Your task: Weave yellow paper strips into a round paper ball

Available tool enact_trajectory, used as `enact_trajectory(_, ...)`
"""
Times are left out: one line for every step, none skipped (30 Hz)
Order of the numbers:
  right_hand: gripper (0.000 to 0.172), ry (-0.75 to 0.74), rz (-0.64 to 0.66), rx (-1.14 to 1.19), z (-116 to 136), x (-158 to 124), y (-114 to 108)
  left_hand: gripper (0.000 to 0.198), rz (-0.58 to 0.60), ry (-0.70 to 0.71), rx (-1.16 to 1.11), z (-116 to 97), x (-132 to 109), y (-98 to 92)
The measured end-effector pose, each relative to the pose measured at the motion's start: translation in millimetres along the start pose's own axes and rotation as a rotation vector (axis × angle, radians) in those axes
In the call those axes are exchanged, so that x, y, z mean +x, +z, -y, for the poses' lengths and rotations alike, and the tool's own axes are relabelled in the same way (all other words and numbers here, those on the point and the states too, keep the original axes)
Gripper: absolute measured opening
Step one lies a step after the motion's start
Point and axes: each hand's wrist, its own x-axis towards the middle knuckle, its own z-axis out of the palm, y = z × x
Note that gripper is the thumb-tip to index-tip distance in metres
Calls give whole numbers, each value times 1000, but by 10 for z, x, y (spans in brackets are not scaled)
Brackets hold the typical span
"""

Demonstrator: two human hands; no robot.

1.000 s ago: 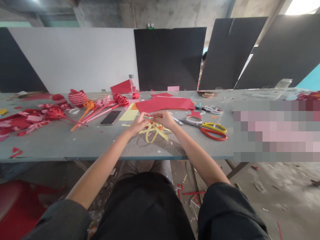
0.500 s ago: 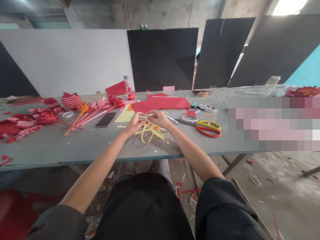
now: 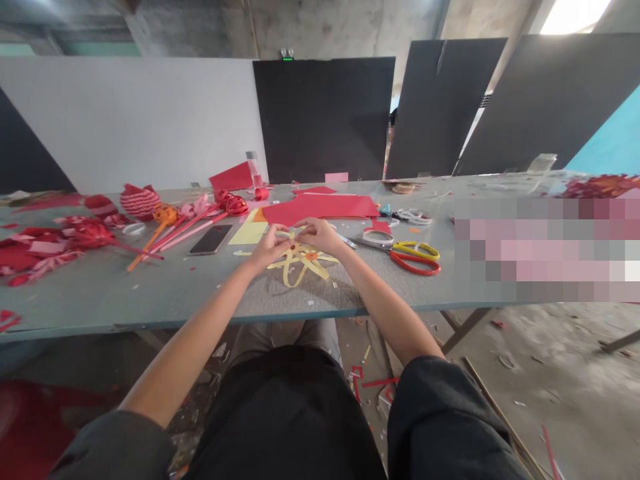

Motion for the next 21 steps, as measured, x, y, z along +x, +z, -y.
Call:
enact_trajectory(27,-3,0,-15,-5,4,-1,32,5,12,-2,7,5,-5)
enact_trajectory(26,-7,-2,-36,-10,7,-3,34,5,21,-3,11,10,-12)
enact_trajectory(24,-15,-8,-57,-15,10,-6,34,0,26,-1,12,14,-18)
enact_trajectory(23,-25,-16,-73,-19,12,-10,34,-10,27,3,10,16,-25)
enact_trajectory(22,-36,-24,-80,-22,13,-13,33,-20,28,7,5,15,-31)
enact_trajectory(22,-42,-29,-80,-23,11,-15,33,-26,30,11,0,13,-35)
enact_trajectory(22,-42,-27,-74,-22,7,-16,34,-27,34,14,-5,10,-38)
enact_trajectory(24,-34,-17,-67,-19,2,-16,36,-22,38,15,-7,7,-40)
enact_trajectory(28,-22,0,-64,-14,-4,-14,38,-13,42,16,-7,4,-40)
enact_trajectory(32,-9,21,-64,-7,-10,-13,40,-2,43,17,-5,1,-37)
enact_trajectory(36,1,41,-63,1,-15,-12,41,8,40,22,-3,-2,-33)
enact_trajectory(37,7,55,-58,11,-20,-15,41,14,30,29,-3,-6,-28)
enact_trajectory(37,11,61,-45,22,-23,-23,41,15,12,37,-6,-9,-22)
enact_trajectory(36,18,64,-24,33,-26,-36,39,10,-12,42,-13,-13,-15)
enact_trajectory(36,31,63,4,44,-27,-54,37,-4,-35,42,-23,-16,-10)
enact_trajectory(36,51,55,37,53,-29,-78,33,-26,-56,35,-37,-19,-6)
enact_trajectory(37,78,43,76,60,-29,-104,30,-54,-73,23,-51,-21,-5)
enact_trajectory(38,114,25,124,65,-29,-133,27,-86,-88,9,-66,-21,-6)
enact_trajectory(38,156,2,177,66,-26,-162,26,-114,-98,0,-78,-19,-11)
enact_trajectory(36,199,-17,231,65,-22,-190,25,-136,-107,-5,-87,-16,-17)
enact_trajectory(33,240,-22,282,61,-16,-217,23,-154,-113,-8,-93,-11,-25)
